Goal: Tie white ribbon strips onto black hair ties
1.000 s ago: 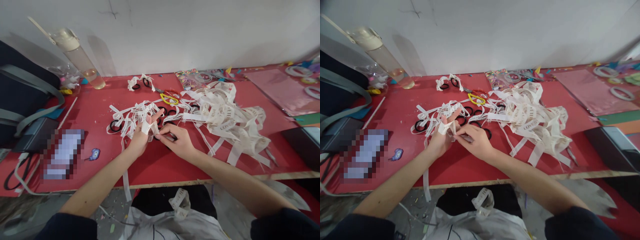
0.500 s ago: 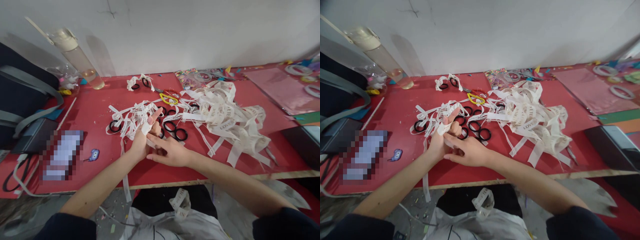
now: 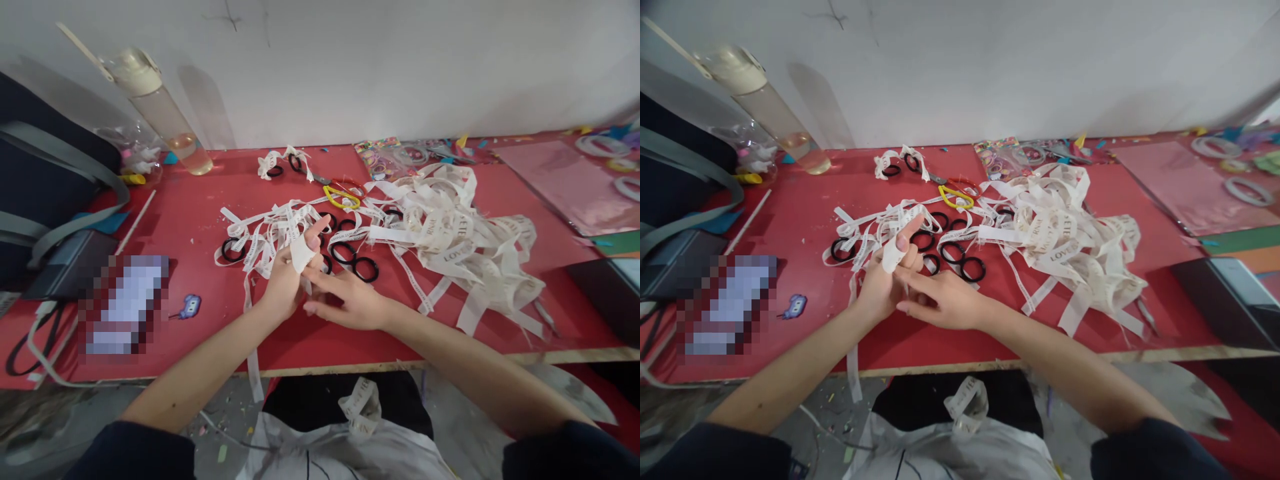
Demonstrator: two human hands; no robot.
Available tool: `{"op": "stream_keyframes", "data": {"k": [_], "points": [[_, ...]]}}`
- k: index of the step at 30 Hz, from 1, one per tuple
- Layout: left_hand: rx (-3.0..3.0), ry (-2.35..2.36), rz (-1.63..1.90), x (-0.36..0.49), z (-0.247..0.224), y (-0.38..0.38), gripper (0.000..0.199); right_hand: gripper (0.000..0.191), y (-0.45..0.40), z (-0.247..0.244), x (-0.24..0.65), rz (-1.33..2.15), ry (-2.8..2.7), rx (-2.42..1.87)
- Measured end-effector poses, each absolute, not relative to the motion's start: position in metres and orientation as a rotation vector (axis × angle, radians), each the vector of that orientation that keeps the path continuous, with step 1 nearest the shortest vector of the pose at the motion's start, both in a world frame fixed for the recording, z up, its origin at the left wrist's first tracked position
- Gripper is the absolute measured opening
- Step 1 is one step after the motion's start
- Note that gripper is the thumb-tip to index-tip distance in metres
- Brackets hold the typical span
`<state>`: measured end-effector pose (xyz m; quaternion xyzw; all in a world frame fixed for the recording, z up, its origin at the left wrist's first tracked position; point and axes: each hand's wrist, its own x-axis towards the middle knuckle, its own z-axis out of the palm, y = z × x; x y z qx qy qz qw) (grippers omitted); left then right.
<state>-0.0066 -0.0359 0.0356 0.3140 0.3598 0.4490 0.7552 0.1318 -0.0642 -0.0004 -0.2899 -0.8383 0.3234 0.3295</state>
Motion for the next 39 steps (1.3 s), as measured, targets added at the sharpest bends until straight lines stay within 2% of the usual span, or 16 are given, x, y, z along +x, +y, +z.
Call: {"op": "stream_keyframes", "data": {"k": [3,6,12,16,19,24,29,34,39], "points": [[0.723,0.708,1.05,-0.004,0.034,-0.037,0.03,0.054,-0.062,-0.002,0.13,0.853,-2.339,-0.809],[0.76,0.701,1.052,-0.004,0.033,-0.039,0.033,0.052,-0.059,-0.002,0.133,0.711,-2.463,-0.814],[1.013,0.771,1.051,-0.009,0.029,-0.041,0.041,0.027,-0.06,0.008,0.14,0.472,-2.134,-0.608],[1.383,0.892,1.005,-0.013,0.024,-0.036,0.041,0.01,-0.063,0.017,0.138,0.269,-1.914,-0.708],[1.67,0.903,0.878,-0.017,0.017,-0.033,0.04,0.007,-0.063,0.018,0.136,0.158,-1.908,-0.805],[2.103,1.066,0.739,-0.024,0.014,-0.034,0.039,0.01,-0.064,0.015,0.133,0.201,-1.948,-0.972],[2.296,1.263,0.65,-0.027,0.017,-0.031,0.033,0.014,-0.067,0.016,0.132,0.163,-2.011,-1.063],[2.367,1.229,0.666,-0.028,0.018,-0.031,0.033,0.012,-0.068,0.015,0.132,0.113,-2.034,-1.095],[2.289,1.131,0.713,-0.027,0.017,-0.032,0.03,0.009,-0.07,0.02,0.134,0.392,-1.985,-0.991]]}}
